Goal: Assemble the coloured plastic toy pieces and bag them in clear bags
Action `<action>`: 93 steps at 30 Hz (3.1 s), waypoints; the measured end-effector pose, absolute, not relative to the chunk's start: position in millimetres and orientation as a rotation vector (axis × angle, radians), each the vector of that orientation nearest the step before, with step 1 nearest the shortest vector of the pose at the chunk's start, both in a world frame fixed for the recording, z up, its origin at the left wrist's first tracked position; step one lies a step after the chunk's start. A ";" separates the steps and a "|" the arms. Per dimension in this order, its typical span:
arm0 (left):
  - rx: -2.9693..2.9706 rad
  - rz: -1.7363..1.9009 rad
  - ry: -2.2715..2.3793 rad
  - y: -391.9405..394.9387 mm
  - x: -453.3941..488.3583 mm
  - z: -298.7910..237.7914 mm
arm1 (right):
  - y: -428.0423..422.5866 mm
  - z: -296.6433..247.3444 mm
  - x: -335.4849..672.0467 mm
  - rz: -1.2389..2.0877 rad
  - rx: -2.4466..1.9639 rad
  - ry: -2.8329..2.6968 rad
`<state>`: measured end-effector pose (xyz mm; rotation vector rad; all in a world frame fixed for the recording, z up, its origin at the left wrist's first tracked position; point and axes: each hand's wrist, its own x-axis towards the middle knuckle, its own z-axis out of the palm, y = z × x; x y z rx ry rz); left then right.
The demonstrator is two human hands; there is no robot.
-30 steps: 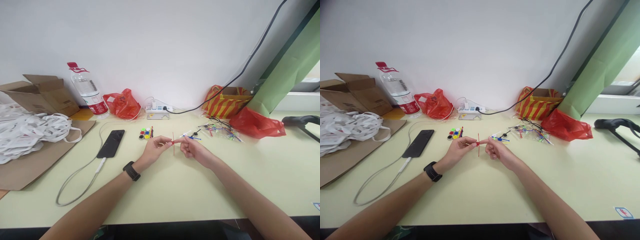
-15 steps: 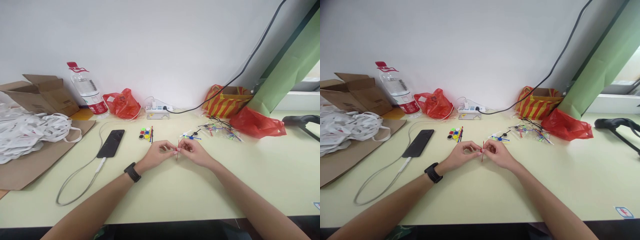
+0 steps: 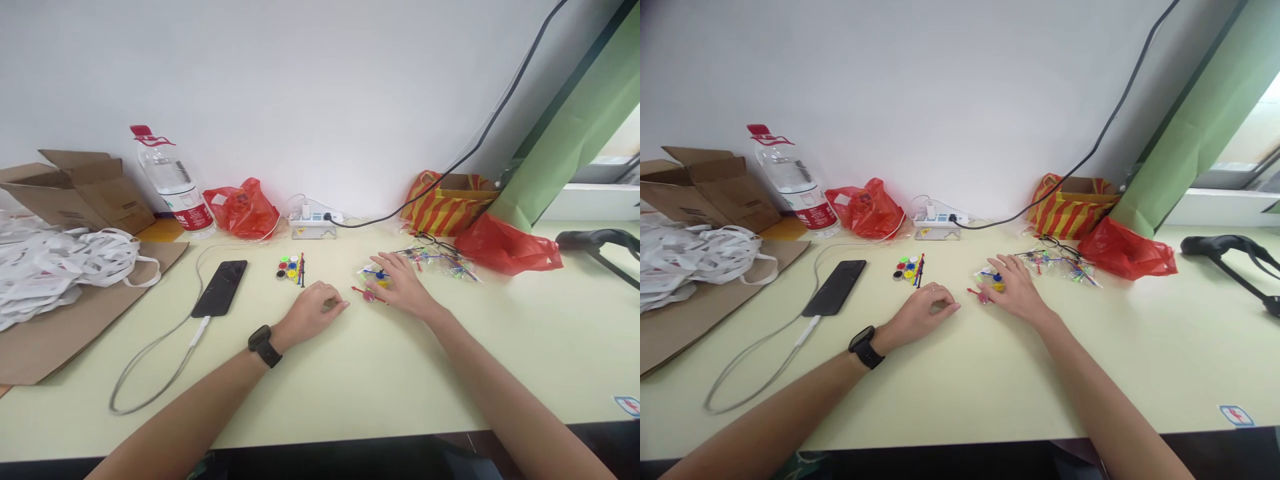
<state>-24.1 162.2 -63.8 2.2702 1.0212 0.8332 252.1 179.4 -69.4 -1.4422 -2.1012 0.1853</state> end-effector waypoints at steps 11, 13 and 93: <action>2.270 0.921 0.953 157.9 -23.9 -60.6 | 177.5 -85.6 237.7 0.217 -1.446 -2.248; 2.245 0.969 0.948 157.8 -22.8 -62.2 | 176.1 -86.0 229.5 0.243 -1.369 -2.225; 2.038 0.839 0.835 156.6 -25.4 -65.7 | 153.7 -52.1 223.5 0.309 -1.115 -2.132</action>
